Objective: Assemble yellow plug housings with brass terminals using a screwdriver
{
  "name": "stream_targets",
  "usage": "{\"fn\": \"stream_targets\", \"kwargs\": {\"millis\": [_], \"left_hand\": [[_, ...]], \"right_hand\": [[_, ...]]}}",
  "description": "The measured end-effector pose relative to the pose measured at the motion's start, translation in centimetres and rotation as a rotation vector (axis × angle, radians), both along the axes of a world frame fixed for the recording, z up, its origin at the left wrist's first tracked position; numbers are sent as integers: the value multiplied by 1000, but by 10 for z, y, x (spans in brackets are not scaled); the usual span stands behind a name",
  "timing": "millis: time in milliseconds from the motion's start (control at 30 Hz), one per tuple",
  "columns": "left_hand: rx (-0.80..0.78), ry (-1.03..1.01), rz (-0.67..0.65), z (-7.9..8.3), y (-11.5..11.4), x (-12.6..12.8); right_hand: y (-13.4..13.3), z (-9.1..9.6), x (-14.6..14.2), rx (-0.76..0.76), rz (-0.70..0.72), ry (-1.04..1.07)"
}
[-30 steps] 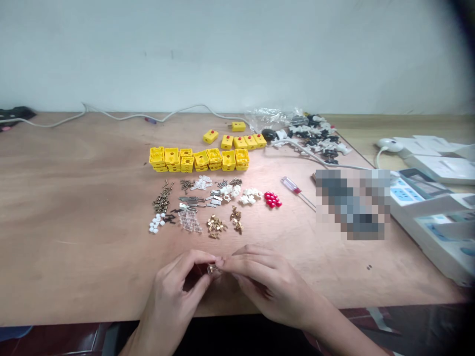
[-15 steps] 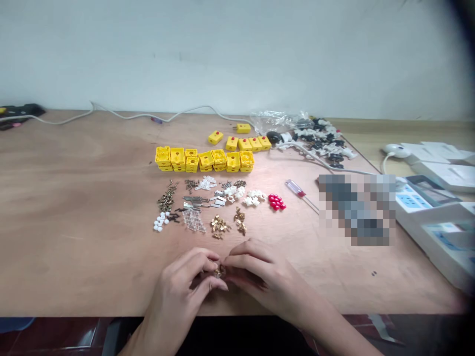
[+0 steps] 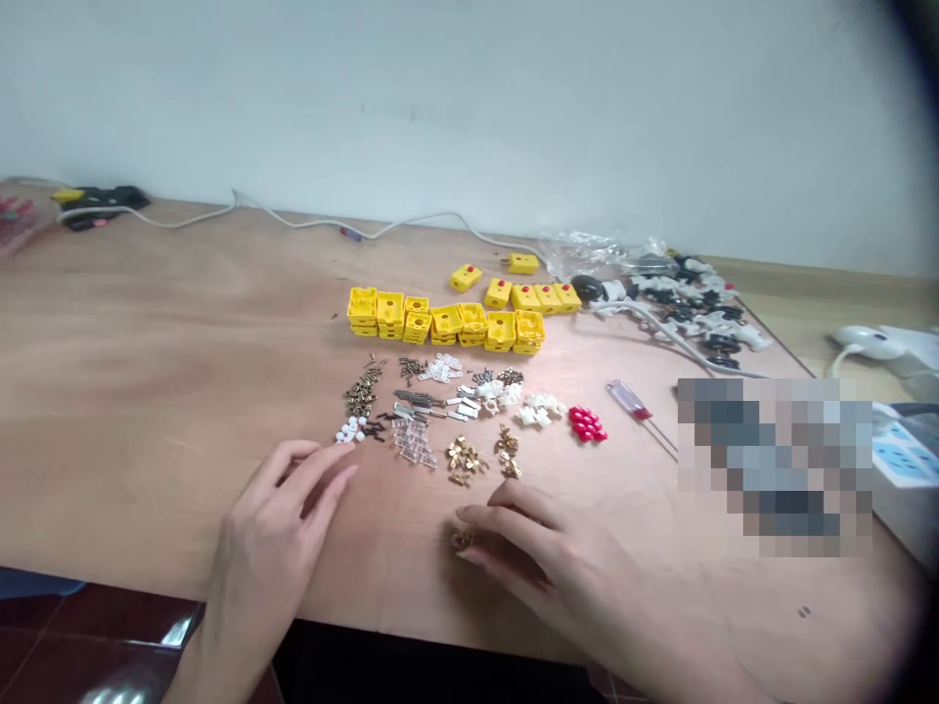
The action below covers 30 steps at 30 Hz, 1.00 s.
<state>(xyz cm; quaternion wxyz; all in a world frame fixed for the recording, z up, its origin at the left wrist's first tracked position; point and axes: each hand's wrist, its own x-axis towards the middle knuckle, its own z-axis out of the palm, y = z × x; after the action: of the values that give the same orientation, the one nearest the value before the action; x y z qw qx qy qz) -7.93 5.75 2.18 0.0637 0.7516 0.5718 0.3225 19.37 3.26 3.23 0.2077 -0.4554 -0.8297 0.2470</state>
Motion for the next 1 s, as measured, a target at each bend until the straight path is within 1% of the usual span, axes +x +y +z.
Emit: {"fn": "stream_targets", "kwargs": {"millis": [100,167,267,367,467,633,767,900,1000], "left_hand": [[111,121,36,-3,5,-6],[132,156,35,-6,5,-5],[122,181,40,-9,4,-4],[76,138,-8,-11,3,-5],[52,66,-70,-11,4,-5],[39,54,-17,-11,6,-6],[28,60,-48,-12,5,-6],[7,48,-45,-13,4,-7],[17,77,-46,-13,4,-7]], "right_hand": [[16,16,-14,153,26,-155],[28,21,-28,264,54,-265],[46,18,-50,387,116,-388],[57,9,-64,462,100,-482],[61,2,-69,517,97,-500],[62,2,-70,547,131,-453],[65,5,-74,549,150,-451],[65,5,-77,583,226,-499],[63,4,-78,620,253,-481]]}}
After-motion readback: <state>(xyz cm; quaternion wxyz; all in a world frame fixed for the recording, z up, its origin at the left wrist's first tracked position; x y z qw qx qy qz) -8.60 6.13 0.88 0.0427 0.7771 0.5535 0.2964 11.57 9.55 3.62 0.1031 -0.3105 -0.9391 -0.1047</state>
